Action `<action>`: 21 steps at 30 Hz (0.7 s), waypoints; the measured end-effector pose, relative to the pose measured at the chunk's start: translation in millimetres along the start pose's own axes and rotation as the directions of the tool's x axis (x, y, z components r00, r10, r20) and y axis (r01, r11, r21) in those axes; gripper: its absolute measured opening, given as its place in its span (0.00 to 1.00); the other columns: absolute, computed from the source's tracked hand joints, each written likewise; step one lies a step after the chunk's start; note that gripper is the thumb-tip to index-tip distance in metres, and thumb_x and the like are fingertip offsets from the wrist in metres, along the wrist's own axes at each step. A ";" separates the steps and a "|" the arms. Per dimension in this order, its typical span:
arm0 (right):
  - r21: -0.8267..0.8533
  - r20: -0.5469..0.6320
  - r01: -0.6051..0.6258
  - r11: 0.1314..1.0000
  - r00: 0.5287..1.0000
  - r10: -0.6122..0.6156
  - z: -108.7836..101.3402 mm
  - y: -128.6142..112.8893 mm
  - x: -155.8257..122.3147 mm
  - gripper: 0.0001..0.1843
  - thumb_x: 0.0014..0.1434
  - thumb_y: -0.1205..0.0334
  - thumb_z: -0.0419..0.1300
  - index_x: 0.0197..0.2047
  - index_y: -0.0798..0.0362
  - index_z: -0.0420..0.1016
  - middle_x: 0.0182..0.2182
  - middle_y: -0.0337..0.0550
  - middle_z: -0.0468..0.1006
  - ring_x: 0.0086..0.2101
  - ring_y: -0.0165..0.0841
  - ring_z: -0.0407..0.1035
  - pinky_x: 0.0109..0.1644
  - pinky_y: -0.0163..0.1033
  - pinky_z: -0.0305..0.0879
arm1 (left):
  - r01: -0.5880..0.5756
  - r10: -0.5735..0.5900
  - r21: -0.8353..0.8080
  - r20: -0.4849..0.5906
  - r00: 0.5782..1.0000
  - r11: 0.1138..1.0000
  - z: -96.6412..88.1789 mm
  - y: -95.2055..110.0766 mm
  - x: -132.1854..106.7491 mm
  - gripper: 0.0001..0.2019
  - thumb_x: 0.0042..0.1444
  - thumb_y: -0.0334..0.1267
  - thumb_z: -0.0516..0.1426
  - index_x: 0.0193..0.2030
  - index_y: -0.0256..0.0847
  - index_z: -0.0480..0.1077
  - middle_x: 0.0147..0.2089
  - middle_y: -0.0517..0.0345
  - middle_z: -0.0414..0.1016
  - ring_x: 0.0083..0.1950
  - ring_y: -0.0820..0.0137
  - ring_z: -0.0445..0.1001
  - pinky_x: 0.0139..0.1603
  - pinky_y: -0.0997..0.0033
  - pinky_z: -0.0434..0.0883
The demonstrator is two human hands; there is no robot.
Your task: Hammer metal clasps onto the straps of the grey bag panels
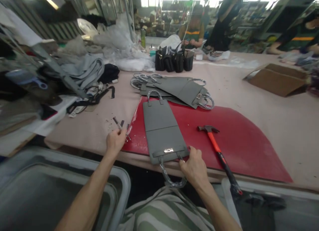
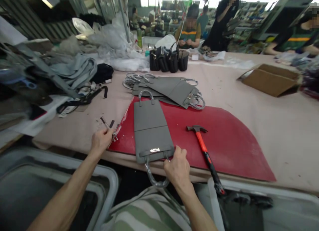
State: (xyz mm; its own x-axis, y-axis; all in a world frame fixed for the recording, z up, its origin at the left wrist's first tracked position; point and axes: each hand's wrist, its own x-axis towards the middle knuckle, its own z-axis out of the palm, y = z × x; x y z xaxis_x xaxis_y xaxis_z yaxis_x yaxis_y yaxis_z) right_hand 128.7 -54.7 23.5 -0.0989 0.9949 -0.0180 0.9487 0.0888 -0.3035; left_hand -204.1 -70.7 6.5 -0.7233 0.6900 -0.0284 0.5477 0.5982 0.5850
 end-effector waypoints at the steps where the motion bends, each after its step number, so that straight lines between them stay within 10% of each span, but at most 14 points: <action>1: 0.013 -0.015 0.002 1.000 1.000 -0.002 0.4 3.1 0.0 0.21 0.53 0.64 0.61 0.51 0.55 0.66 0.41 0.53 0.72 0.36 0.43 0.74 0.36 0.42 0.66 | -0.017 0.018 0.118 -0.003 1.000 0.993 -5.2 -0.2 3.5 0.22 0.58 0.53 0.51 0.26 0.38 0.75 0.30 0.44 0.80 0.39 0.54 0.79 0.37 0.64 0.69; 12: 0.094 0.234 -0.162 0.982 0.963 0.137 -9.9 1.6 -9.5 0.13 0.60 0.55 0.60 0.44 0.53 0.65 0.30 0.44 0.79 0.36 0.44 0.76 0.37 0.41 0.60 | -0.018 -0.006 0.319 0.075 0.997 0.947 -0.6 1.4 16.8 0.21 0.60 0.50 0.50 0.34 0.38 0.78 0.39 0.39 0.81 0.42 0.52 0.78 0.36 0.64 0.64; 18: -0.154 0.051 0.114 0.981 0.993 -0.108 -7.2 -4.2 -10.1 0.15 0.67 0.54 0.54 0.50 0.55 0.68 0.41 0.54 0.76 0.36 0.43 0.73 0.35 0.42 0.60 | -0.183 0.214 0.357 -0.048 0.976 0.916 -6.3 13.0 4.4 0.16 0.63 0.43 0.51 0.43 0.36 0.76 0.46 0.39 0.78 0.47 0.52 0.76 0.44 0.60 0.67; 21: -0.094 0.044 0.422 0.902 0.906 -0.420 -6.9 2.6 4.4 0.12 0.65 0.64 0.55 0.51 0.54 0.71 0.48 0.55 0.72 0.44 0.44 0.68 0.44 0.44 0.64 | -0.504 0.518 0.265 0.021 0.855 0.822 0.4 28.8 -33.9 0.10 0.64 0.39 0.54 0.39 0.38 0.74 0.43 0.46 0.76 0.46 0.57 0.74 0.47 0.61 0.67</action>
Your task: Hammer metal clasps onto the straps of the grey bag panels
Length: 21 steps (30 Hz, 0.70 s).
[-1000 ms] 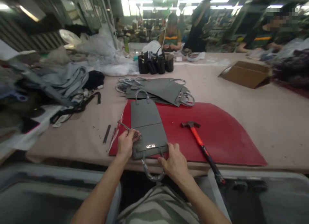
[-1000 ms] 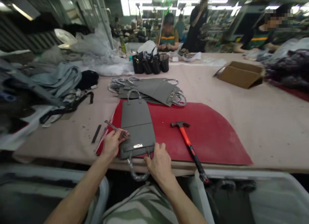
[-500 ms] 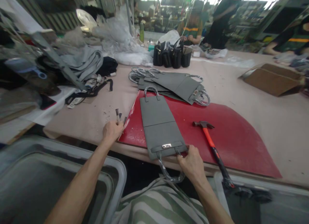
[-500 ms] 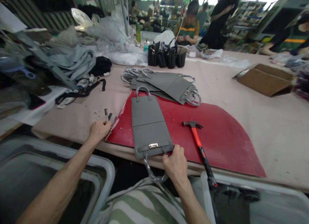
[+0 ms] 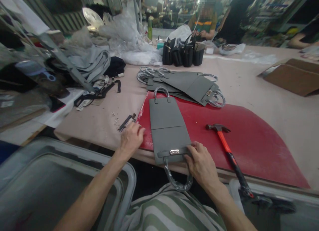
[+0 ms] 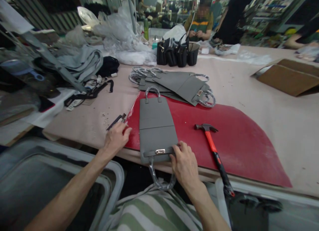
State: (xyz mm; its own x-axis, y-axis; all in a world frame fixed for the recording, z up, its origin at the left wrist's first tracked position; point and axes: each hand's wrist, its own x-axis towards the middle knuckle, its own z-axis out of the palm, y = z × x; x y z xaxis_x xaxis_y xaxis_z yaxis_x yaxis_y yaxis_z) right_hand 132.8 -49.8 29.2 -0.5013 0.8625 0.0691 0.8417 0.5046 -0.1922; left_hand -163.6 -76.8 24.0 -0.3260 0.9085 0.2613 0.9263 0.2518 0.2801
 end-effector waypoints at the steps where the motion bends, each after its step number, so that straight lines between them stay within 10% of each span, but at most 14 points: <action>1: 0.030 0.021 0.107 0.994 0.994 -0.107 -0.3 5.5 4.5 0.12 0.65 0.66 0.54 0.51 0.53 0.71 0.49 0.53 0.72 0.45 0.43 0.66 0.47 0.44 0.63 | -0.128 0.130 -0.059 0.032 0.991 0.990 0.7 14.2 -11.0 0.08 0.64 0.39 0.55 0.37 0.38 0.73 0.42 0.48 0.76 0.46 0.59 0.73 0.48 0.61 0.67; 4: 0.064 0.127 0.292 0.954 0.946 -0.298 -4.3 20.1 17.4 0.13 0.65 0.70 0.52 0.49 0.52 0.73 0.45 0.50 0.73 0.41 0.40 0.63 0.46 0.43 0.62 | -0.369 0.397 -0.189 0.139 0.907 0.910 6.3 53.4 -43.0 0.04 0.61 0.38 0.59 0.39 0.40 0.71 0.42 0.52 0.74 0.45 0.60 0.71 0.45 0.61 0.67; 9: 0.043 0.251 0.470 0.881 0.849 -0.465 -14.4 29.0 29.7 0.16 0.59 0.75 0.56 0.49 0.55 0.71 0.42 0.49 0.71 0.39 0.39 0.62 0.44 0.42 0.61 | -0.514 0.515 -0.072 0.240 0.823 0.855 14.7 79.8 -64.0 0.02 0.62 0.31 0.56 0.38 0.39 0.68 0.39 0.50 0.70 0.42 0.59 0.67 0.40 0.60 0.64; 16: -0.003 0.283 0.632 0.775 0.744 -0.606 -4.8 34.8 38.4 0.09 0.62 0.73 0.54 0.44 0.55 0.70 0.39 0.48 0.70 0.37 0.37 0.62 0.42 0.41 0.59 | -0.694 0.638 0.088 0.325 0.698 0.715 7.1 83.4 -60.3 0.10 0.61 0.24 0.47 0.39 0.35 0.68 0.37 0.46 0.68 0.37 0.58 0.66 0.34 0.59 0.63; 21: 0.117 0.303 0.600 0.792 0.738 -0.603 -5.7 47.9 40.7 0.08 0.65 0.67 0.54 0.35 0.53 0.73 0.39 0.47 0.72 0.37 0.36 0.62 0.44 0.40 0.58 | -0.778 0.782 -0.134 0.234 0.577 0.614 17.6 49.7 -51.0 0.11 0.63 0.26 0.47 0.41 0.37 0.70 0.40 0.47 0.72 0.40 0.62 0.69 0.41 0.61 0.68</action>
State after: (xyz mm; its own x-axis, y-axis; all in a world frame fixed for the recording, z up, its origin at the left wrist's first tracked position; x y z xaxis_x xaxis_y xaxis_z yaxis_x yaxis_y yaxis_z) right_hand 153.9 9.7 28.4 -0.9384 0.3202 -0.1297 0.3423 0.9123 -0.2248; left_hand -97.7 -104.7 8.4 0.5809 0.7994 0.1535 0.7970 -0.5969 0.0922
